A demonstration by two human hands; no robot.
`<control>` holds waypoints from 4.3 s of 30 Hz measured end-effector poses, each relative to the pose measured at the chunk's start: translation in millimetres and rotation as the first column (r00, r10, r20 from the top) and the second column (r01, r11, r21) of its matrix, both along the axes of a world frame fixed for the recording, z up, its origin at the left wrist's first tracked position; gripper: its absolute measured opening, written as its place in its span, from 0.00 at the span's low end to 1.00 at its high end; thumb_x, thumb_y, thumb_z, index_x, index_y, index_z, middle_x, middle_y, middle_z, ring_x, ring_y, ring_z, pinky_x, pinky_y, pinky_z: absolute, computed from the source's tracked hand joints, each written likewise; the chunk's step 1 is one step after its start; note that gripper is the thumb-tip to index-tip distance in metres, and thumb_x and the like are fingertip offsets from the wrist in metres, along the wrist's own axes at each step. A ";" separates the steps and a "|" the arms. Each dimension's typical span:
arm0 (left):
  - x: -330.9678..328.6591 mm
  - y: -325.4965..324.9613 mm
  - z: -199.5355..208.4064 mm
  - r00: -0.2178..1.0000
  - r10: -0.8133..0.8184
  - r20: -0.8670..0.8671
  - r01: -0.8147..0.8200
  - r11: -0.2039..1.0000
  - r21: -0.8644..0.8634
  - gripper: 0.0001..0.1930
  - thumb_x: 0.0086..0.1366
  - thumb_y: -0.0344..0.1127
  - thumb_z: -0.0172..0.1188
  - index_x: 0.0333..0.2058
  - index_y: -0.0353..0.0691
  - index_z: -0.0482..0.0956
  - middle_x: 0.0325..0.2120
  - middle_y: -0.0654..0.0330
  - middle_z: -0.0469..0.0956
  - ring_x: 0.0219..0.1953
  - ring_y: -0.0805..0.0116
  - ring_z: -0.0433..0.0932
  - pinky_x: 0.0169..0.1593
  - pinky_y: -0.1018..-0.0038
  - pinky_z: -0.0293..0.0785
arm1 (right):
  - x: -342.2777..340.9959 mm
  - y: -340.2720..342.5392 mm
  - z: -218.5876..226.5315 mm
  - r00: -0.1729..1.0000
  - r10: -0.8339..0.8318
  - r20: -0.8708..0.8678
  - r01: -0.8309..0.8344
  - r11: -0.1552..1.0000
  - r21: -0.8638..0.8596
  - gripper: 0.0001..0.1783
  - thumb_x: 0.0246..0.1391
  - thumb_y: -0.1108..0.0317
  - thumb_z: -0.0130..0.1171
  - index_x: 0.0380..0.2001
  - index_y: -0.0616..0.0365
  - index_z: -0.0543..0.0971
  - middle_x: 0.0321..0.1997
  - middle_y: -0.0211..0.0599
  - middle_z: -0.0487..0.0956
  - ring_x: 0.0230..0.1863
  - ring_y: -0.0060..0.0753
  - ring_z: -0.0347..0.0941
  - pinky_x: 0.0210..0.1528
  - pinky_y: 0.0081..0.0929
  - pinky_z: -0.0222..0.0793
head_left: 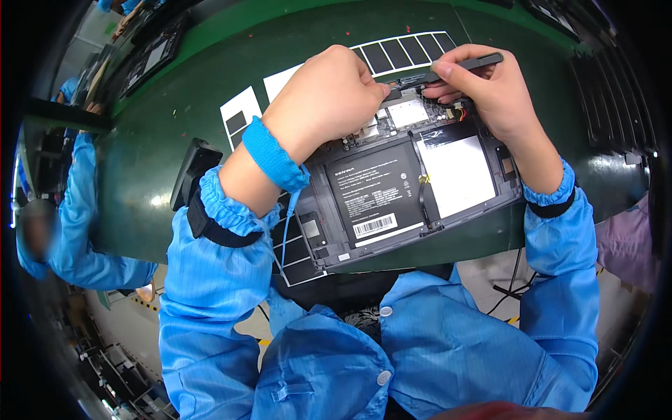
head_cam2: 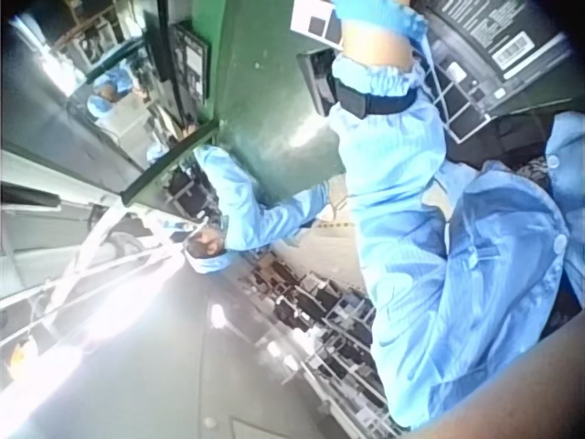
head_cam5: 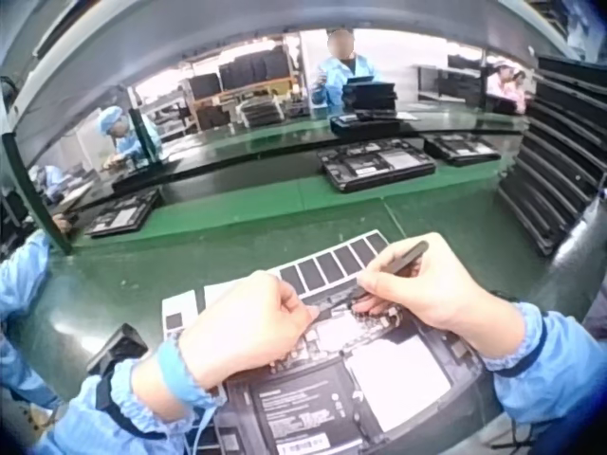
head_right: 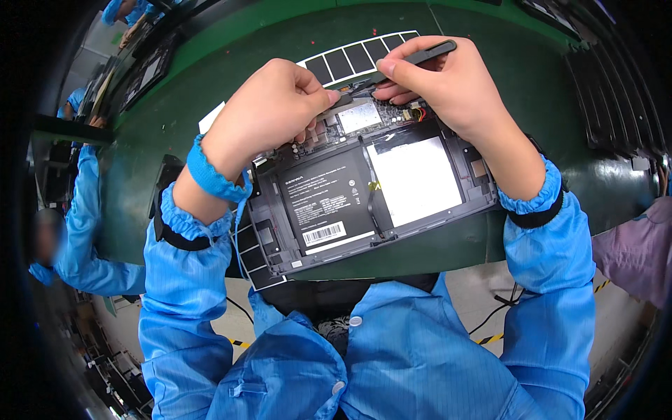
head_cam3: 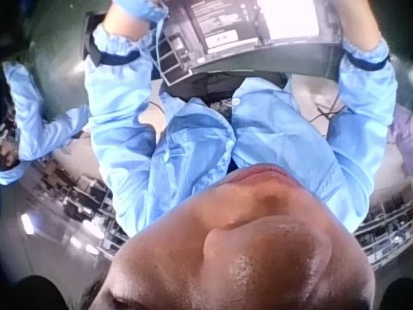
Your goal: Assembling internal components of tablets on a factory production line.
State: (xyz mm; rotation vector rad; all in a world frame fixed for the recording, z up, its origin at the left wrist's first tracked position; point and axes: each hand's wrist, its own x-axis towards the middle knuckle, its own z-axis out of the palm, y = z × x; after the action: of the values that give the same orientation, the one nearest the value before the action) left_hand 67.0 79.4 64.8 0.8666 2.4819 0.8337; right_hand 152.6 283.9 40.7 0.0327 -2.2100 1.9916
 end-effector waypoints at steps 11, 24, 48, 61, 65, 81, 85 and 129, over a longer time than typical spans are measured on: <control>6.5 3.8 0.6 0.995 0.043 -0.094 -0.042 0.999 0.004 0.16 0.60 0.38 0.61 0.20 0.31 0.79 0.11 0.58 0.75 0.14 0.72 0.76 0.19 0.76 0.68 | 4.1 -5.9 3.0 0.999 -0.032 0.003 0.032 0.997 0.066 0.10 0.55 0.70 0.62 0.34 0.68 0.80 0.30 0.42 0.82 0.34 0.29 0.82 0.36 0.20 0.78; 4.2 4.5 -0.8 0.996 0.051 -0.069 -0.049 0.998 0.027 0.16 0.58 0.38 0.62 0.19 0.30 0.79 0.11 0.56 0.76 0.14 0.71 0.77 0.21 0.76 0.72 | 3.9 -8.7 4.7 0.999 -0.040 0.022 0.038 0.996 0.081 0.10 0.55 0.70 0.61 0.34 0.69 0.79 0.30 0.42 0.82 0.33 0.29 0.82 0.37 0.20 0.78; -10.9 12.3 21.5 0.977 0.031 0.213 0.008 0.983 -0.181 0.19 0.55 0.44 0.68 0.18 0.32 0.79 0.12 0.60 0.75 0.14 0.75 0.74 0.16 0.81 0.65 | 5.2 -6.6 1.5 0.999 -0.035 0.004 0.035 0.995 0.095 0.09 0.56 0.69 0.61 0.33 0.67 0.79 0.30 0.41 0.82 0.34 0.28 0.82 0.35 0.19 0.77; -15.0 8.4 14.0 0.984 0.024 0.178 0.002 0.989 -0.145 0.23 0.55 0.47 0.69 0.13 0.36 0.75 0.09 0.63 0.70 0.10 0.77 0.66 0.15 0.80 0.58 | 3.8 -5.7 1.6 1.000 -0.019 0.002 0.019 0.996 0.083 0.10 0.55 0.68 0.61 0.33 0.66 0.79 0.29 0.39 0.81 0.33 0.27 0.81 0.32 0.19 0.75; -8.7 14.2 12.6 0.992 0.051 0.115 -0.034 0.989 -0.145 0.25 0.52 0.50 0.71 0.11 0.35 0.74 0.07 0.64 0.68 0.08 0.76 0.64 0.12 0.79 0.55 | 5.5 -3.6 0.2 0.999 -0.038 0.019 0.036 0.995 0.097 0.10 0.56 0.68 0.61 0.34 0.66 0.80 0.29 0.39 0.81 0.33 0.27 0.81 0.32 0.19 0.74; 21.8 -125.1 5.6 0.889 0.338 -0.307 -0.231 0.913 0.337 0.14 0.63 0.39 0.59 0.29 0.30 0.80 0.18 0.59 0.78 0.23 0.75 0.75 0.28 0.77 0.70 | -0.7 4.7 0.0 0.956 -0.289 -0.049 0.260 0.914 -0.311 0.13 0.59 0.62 0.59 0.36 0.64 0.77 0.34 0.45 0.81 0.38 0.36 0.82 0.37 0.22 0.76; 29.6 -175.4 -24.0 0.787 0.584 -0.201 -0.443 0.761 0.474 0.10 0.61 0.34 0.61 0.30 0.31 0.80 0.22 0.59 0.80 0.25 0.74 0.77 0.31 0.78 0.72 | -1.8 -22.0 36.4 0.977 -0.212 -0.008 0.207 0.961 -0.184 0.13 0.58 0.63 0.60 0.37 0.64 0.77 0.35 0.43 0.81 0.37 0.34 0.81 0.39 0.21 0.76; 39.9 -136.2 -20.4 0.822 0.179 -0.540 -0.068 0.973 0.220 0.14 0.59 0.34 0.57 0.43 0.36 0.77 0.46 0.52 0.76 0.50 0.51 0.72 0.54 0.63 0.68 | -12.0 -60.2 23.7 0.997 0.030 0.064 -0.026 0.997 -0.068 0.18 0.59 0.61 0.59 0.44 0.65 0.78 0.39 0.41 0.81 0.40 0.31 0.81 0.39 0.18 0.76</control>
State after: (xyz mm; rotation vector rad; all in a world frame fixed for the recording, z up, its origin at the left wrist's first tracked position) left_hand 107.0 -56.8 44.4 1.1631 3.0294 0.9891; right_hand 140.6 223.7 64.4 -0.0105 -2.1910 2.1099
